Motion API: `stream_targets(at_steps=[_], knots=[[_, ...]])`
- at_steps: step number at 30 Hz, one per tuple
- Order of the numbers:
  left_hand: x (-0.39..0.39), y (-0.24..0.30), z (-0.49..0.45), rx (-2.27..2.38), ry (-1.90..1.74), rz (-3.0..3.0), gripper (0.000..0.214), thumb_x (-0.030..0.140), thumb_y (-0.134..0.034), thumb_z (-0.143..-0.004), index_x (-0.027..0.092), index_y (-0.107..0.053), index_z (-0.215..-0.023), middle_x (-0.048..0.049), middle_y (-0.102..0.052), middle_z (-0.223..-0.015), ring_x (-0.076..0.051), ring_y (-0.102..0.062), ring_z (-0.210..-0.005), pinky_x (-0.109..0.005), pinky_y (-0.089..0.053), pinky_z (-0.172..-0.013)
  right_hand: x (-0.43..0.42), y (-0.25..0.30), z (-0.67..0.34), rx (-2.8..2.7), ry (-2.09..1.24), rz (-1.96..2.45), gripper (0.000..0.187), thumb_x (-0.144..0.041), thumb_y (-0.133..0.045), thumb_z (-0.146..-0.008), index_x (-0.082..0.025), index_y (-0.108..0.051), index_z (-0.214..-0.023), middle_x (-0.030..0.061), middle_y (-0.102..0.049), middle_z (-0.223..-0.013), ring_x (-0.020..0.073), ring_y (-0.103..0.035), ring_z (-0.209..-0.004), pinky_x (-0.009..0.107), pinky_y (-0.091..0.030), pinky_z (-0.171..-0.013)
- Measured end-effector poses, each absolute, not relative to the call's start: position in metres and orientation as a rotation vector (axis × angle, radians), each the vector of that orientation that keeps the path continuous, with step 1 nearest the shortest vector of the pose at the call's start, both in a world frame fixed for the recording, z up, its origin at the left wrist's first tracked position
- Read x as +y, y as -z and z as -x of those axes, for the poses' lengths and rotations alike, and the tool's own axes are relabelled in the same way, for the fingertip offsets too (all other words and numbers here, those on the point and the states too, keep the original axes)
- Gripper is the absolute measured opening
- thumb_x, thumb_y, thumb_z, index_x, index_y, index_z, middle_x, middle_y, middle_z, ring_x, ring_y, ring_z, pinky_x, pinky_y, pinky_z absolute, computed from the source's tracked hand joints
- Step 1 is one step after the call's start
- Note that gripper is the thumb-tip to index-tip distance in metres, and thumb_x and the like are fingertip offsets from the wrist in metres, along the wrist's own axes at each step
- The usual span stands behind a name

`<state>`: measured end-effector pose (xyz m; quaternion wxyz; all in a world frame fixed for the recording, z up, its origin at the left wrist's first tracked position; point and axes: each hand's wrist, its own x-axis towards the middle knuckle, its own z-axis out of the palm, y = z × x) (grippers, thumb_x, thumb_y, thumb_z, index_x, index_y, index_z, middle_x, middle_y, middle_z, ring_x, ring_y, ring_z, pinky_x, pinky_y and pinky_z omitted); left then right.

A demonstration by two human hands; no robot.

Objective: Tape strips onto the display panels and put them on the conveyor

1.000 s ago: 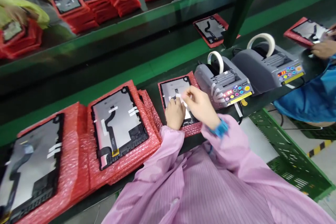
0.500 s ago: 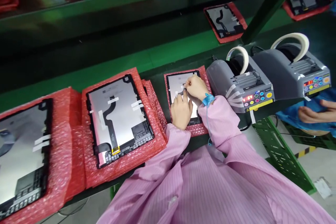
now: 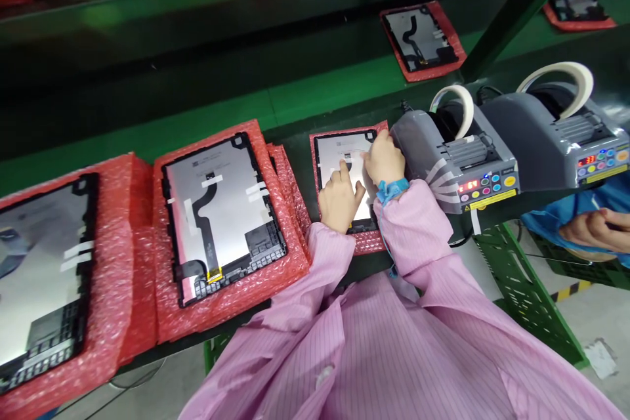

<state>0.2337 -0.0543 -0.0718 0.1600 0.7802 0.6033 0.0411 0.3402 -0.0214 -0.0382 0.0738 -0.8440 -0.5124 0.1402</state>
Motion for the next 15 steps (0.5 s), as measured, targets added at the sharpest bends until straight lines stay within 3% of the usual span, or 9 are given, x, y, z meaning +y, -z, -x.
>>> stream_targets(at_steps=[5, 8, 10, 15], knots=[[-0.076, 0.068, -0.22, 1.814, -0.347, -2.147, 0.055, 0.027, -0.045, -0.096, 0.009, -0.043, -0.148, -0.0203, -0.063, -0.125, -0.032, -0.06, -0.114, -0.041, -0.051, -0.096, -0.054, 0.043, -0.336, -1.531, -0.228, 2.563, 0.03, -0.014, -0.037, -0.095, -0.008, -0.051, -0.121, 0.0229, -0.055, -0.125, 0.0335, -0.062, -0.112, 0.04, -0.052, -0.082], [-0.098, 0.075, -0.207, 1.964, -0.532, -2.037, 0.059, 0.025, -0.049, -0.094, 0.007, -0.041, -0.149, -0.0266, -0.044, -0.149, -0.04, -0.042, -0.138, -0.055, -0.037, -0.112, -0.063, 0.047, -0.328, -1.529, -0.199, 2.637, 0.04, -0.015, -0.037, -0.095, -0.004, -0.046, -0.132, 0.0252, -0.055, -0.126, 0.034, -0.065, -0.108, 0.04, -0.053, -0.077], [-0.11, 0.085, -0.2, 1.954, -0.597, -1.957, 0.059, 0.022, -0.049, -0.093, 0.003, -0.039, -0.149, -0.029, -0.035, -0.156, -0.041, -0.032, -0.146, -0.058, -0.03, -0.117, -0.062, 0.047, -0.326, -1.494, -0.219, 2.673, 0.043, -0.018, -0.038, -0.096, -0.002, -0.045, -0.135, 0.0263, -0.055, -0.127, 0.0332, -0.068, -0.102, 0.04, -0.054, -0.078], [-0.116, 0.104, -0.196, 1.742, -0.779, -1.822, 0.056, 0.008, -0.044, -0.087, 0.006, -0.043, -0.144, -0.0255, -0.038, -0.156, -0.035, -0.026, -0.151, -0.057, -0.025, -0.122, -0.047, 0.048, -0.341, -1.334, -0.381, 2.665, 0.034, -0.033, -0.048, -0.097, -0.008, -0.06, -0.115, 0.0243, -0.065, -0.118, 0.0352, -0.067, -0.108, 0.044, -0.051, -0.088]])
